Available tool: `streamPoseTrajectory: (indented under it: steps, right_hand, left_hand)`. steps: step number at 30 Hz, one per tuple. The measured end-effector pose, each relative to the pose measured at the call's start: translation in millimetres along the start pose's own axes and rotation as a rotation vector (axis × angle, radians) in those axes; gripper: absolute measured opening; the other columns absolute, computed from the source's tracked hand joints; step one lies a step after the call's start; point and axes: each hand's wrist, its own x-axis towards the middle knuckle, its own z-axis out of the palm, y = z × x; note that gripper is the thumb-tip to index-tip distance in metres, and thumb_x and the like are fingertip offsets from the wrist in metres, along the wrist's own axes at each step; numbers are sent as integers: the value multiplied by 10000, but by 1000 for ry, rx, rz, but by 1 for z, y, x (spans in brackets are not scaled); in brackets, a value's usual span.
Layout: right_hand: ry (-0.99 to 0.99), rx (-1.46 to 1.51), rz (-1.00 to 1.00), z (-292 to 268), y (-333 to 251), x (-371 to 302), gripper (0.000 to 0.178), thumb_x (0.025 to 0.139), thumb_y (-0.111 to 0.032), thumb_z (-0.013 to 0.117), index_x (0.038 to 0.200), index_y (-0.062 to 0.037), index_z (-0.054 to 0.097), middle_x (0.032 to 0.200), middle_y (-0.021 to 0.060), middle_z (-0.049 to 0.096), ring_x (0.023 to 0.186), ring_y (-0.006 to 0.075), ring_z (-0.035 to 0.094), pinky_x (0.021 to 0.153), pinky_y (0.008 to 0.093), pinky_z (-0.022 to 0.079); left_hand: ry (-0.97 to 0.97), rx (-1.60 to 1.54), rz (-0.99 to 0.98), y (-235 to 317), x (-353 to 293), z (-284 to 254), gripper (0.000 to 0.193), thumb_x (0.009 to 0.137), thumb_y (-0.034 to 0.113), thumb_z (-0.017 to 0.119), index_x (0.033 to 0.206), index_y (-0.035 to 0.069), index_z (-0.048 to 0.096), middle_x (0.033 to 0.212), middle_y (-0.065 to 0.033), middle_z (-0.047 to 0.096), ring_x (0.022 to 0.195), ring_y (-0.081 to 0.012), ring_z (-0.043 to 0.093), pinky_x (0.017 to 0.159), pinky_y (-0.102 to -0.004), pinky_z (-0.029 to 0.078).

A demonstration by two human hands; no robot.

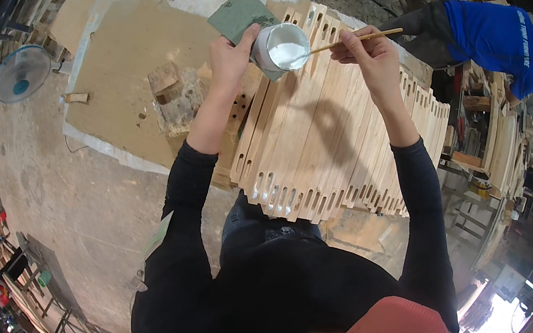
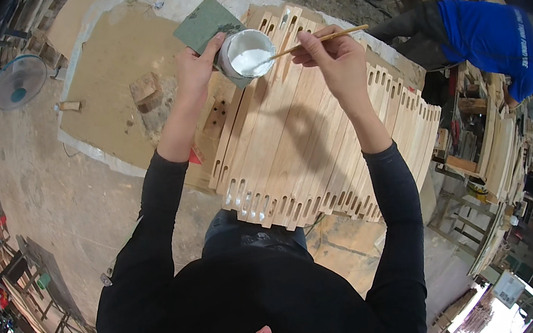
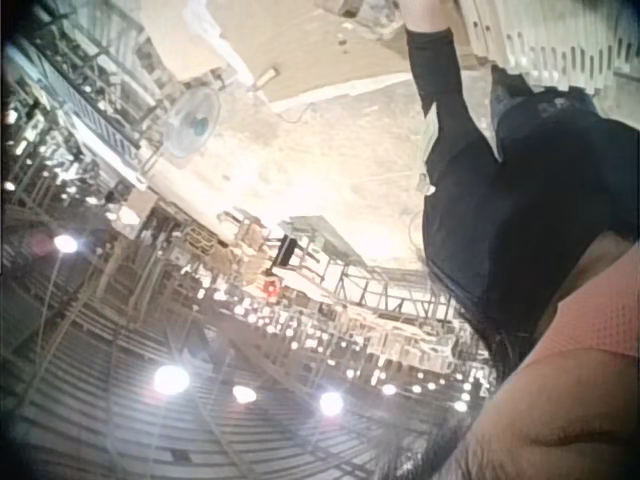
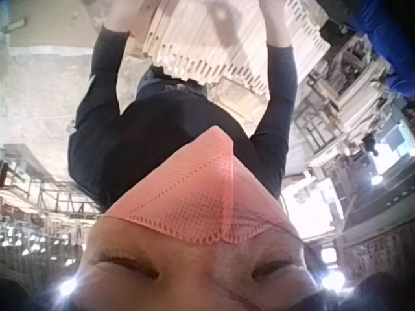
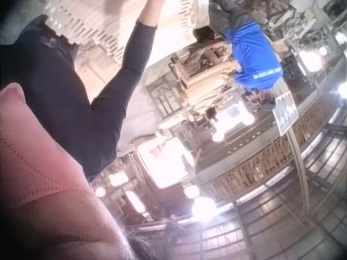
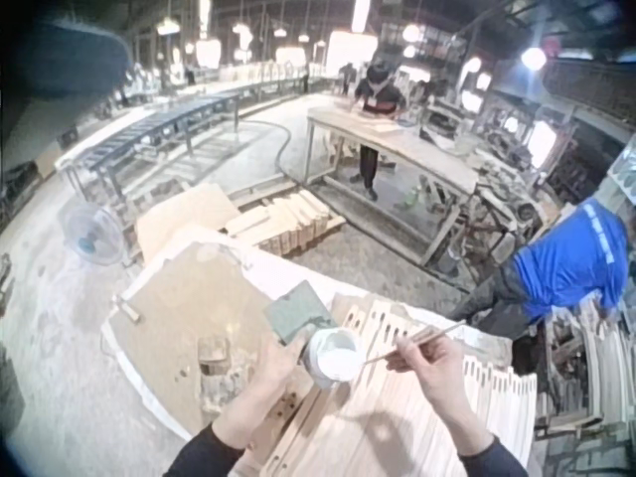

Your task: The person applies white glue to the notched edges of stacked wooden slats using a small brush. They dip the brush into a container and carefully coat the grooves on each piece, then set the container down and briefly adjust the stack.

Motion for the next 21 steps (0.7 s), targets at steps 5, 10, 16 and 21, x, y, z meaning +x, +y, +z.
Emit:
streamPoseTrajectory:
  steps: [5,10,16,21]
  right_hand:
    - [75,293,198,-1,1,4,204,914,-212,621,946,-10,617,893,132,688,805,174,682,718,255,559]
    - [87,261,377,-13,14,10,237,919,-255,612,1001,-33,622,955,131,683,841,157,675,743,267,554]
    - [70,313,331,-23,21,17,296,882,-315,660,972,-36,620,922,119,688,815,151,676,723,272,553]
    - [341,22,21,-38,26,39,255,884,-252,666,912,-6,605,841,119,696,743,154,684,646,261,552]
  left_hand:
    - [-17,-90,-17,-7,4,-1,204,833,171,701,861,-31,683,790,-34,671,666,-86,584,589,-255,460]
    - [-5,-64,-82,-13,9,2,219,829,187,712,866,-27,683,793,-44,672,664,-89,582,589,-256,463]
    - [-20,-96,-68,-17,10,3,224,827,193,717,878,-22,680,813,-51,677,677,-95,591,596,-258,466]
    - [5,-172,-89,-21,4,-4,237,831,185,711,917,-32,672,835,-56,680,693,-102,602,609,-259,471]
